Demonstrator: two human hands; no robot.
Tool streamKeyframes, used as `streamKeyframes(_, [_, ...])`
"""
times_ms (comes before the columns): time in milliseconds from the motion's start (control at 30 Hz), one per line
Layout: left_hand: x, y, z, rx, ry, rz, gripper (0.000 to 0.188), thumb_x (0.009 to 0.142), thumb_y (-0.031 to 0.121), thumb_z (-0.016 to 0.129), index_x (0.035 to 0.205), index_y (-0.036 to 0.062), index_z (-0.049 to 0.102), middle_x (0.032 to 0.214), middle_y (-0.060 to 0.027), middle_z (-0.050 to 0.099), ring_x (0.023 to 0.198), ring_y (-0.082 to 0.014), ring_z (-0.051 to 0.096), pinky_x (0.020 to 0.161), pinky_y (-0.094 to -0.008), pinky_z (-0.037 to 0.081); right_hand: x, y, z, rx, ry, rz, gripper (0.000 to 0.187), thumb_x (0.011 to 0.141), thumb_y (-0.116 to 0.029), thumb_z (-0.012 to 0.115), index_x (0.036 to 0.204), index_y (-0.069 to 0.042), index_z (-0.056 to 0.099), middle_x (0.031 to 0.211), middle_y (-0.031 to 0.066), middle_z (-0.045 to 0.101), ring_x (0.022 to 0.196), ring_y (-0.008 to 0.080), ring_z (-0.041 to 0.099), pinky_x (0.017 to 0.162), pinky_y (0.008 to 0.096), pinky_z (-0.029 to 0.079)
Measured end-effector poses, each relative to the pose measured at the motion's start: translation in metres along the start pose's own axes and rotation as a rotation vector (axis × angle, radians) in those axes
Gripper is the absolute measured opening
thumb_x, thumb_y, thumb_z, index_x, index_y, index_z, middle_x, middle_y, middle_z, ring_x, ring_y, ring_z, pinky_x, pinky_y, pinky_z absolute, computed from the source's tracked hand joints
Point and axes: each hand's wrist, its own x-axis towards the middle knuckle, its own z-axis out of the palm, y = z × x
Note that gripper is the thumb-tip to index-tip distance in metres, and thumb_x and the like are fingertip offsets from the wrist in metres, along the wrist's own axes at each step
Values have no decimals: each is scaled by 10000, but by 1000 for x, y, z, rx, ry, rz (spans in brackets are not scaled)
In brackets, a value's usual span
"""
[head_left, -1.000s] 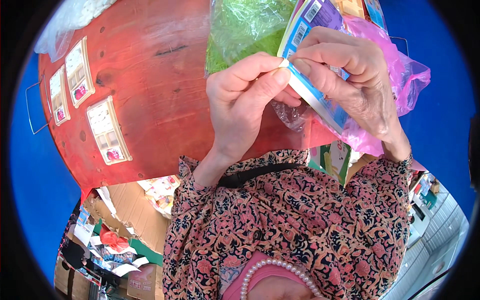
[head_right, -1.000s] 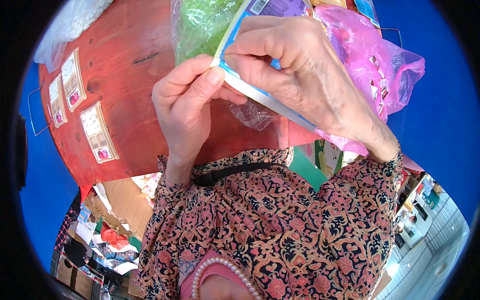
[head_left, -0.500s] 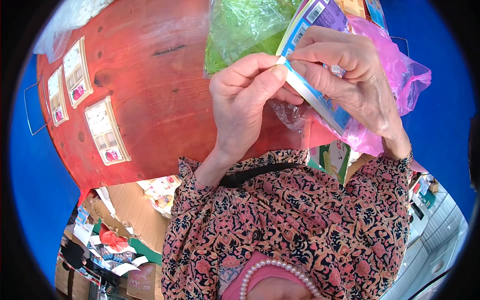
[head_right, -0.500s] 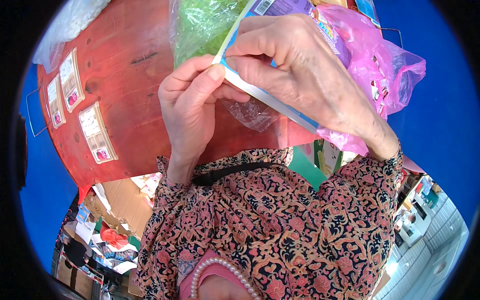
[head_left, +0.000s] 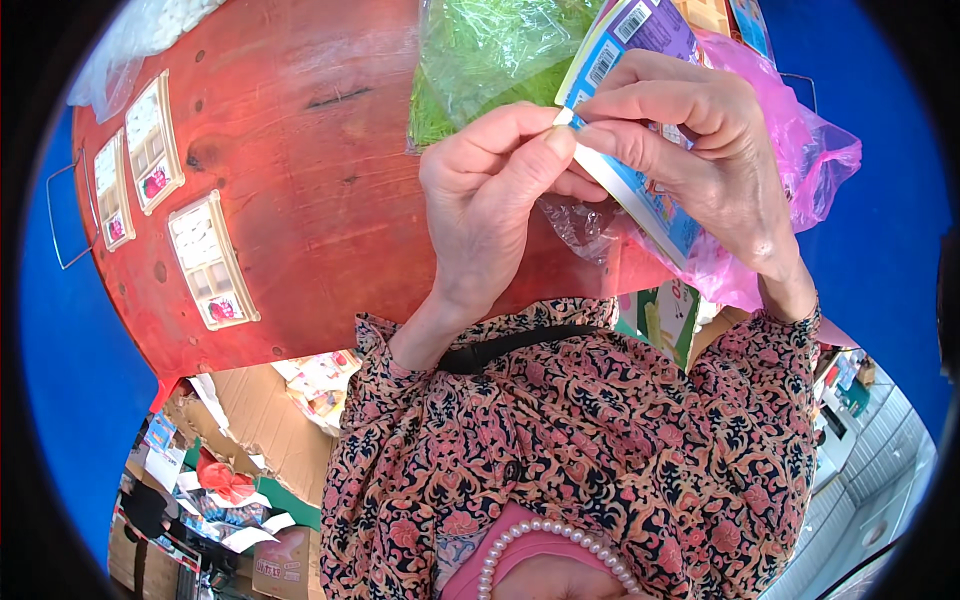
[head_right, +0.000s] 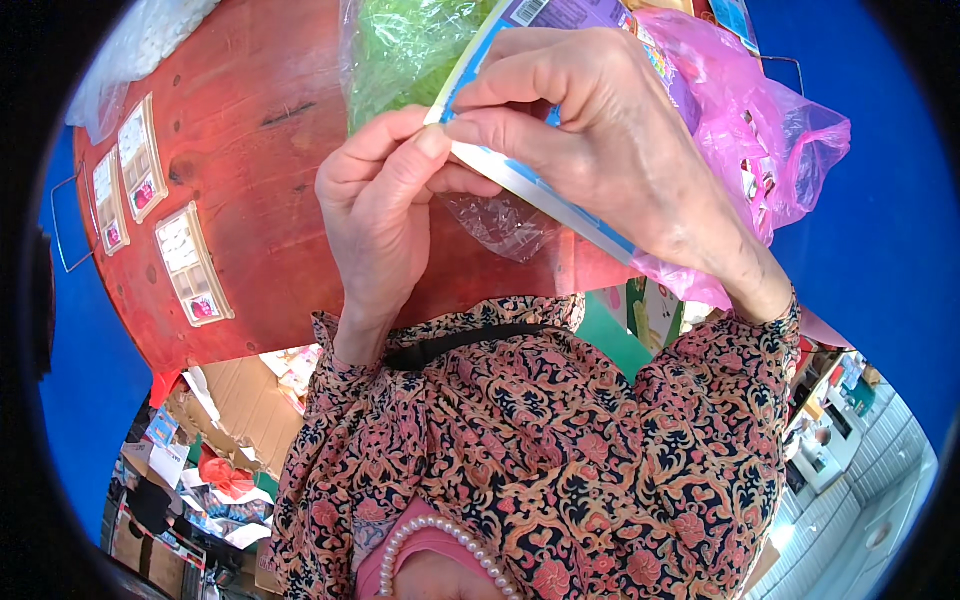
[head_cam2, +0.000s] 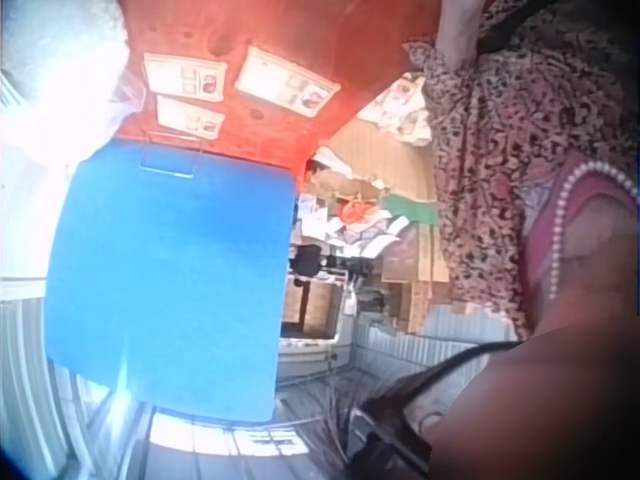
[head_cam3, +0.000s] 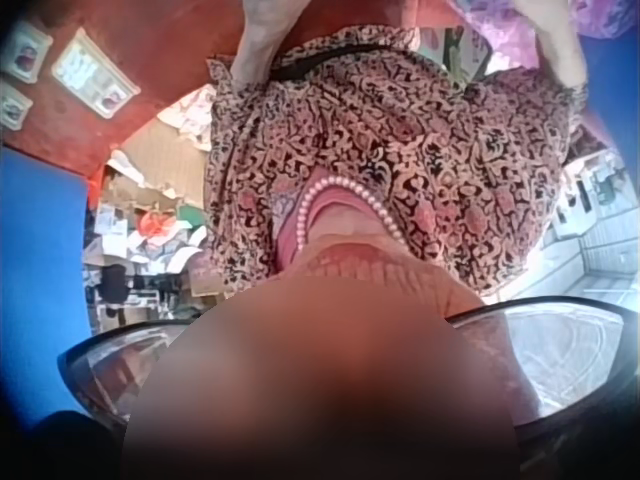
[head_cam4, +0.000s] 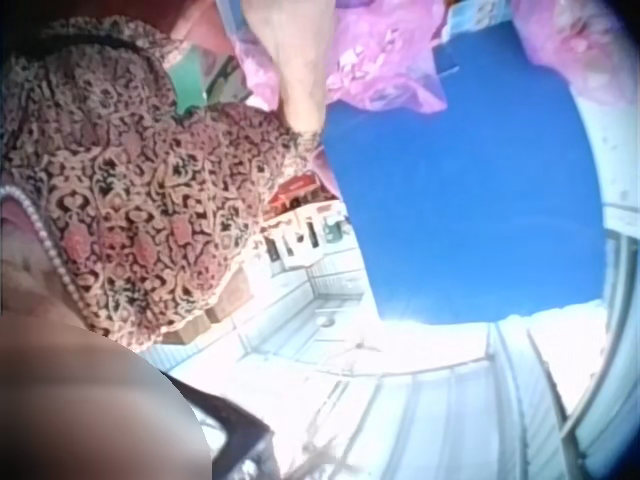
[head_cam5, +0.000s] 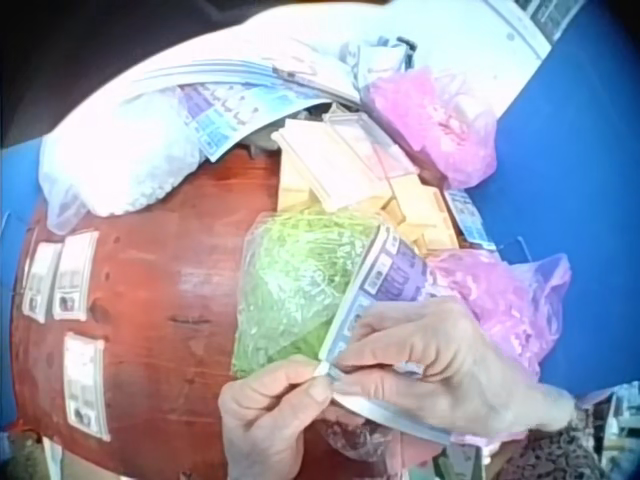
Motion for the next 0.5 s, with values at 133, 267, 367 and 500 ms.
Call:
streamKeyframes(133, [0, -1, 1, 19, 28, 1, 157, 870, 41, 510, 928, -79, 591, 799, -100, 624, 657, -142, 622, 606, -229, 525, 1, -4, 4, 4, 70, 60, 75, 789, -11, 606, 847, 33, 623, 758, 49, 567, 664, 99, 534, 577, 213, 409])
streamKeyframes(267, [-1, 0, 2, 50, 58, 0, 152, 869, 38, 513, 929, -75, 594, 802, -100, 629, 657, -138, 622, 608, -229, 526, 1, -16, 6, -69, 114, 266, 71, 785, -46, 602, 794, 23, 619, 709, 20, 569, 644, 75, 522, 577, 200, 400])
streamKeyframes(367, [0, -1, 1, 63, 87, 26, 157, 868, 41, 509, 931, -78, 591, 803, -111, 631, 658, -146, 624, 603, -239, 534, 2, -11, 9, 122, 161, 302, 66, 790, -63, 595, 780, -8, 631, 702, 0, 570, 635, 63, 507, 570, 202, 397])
streamKeyframes(500, [1, 16, -7, 23, 128, 50, 167, 867, 44, 498, 932, -89, 577, 799, -131, 630, 652, -171, 630, 597, -270, 548, 4, -5, -3, 224, 262, 233, 111, 822, -105, 571, 816, -13, 632, 708, -8, 565, 647, 57, 504, 589, 192, 401])
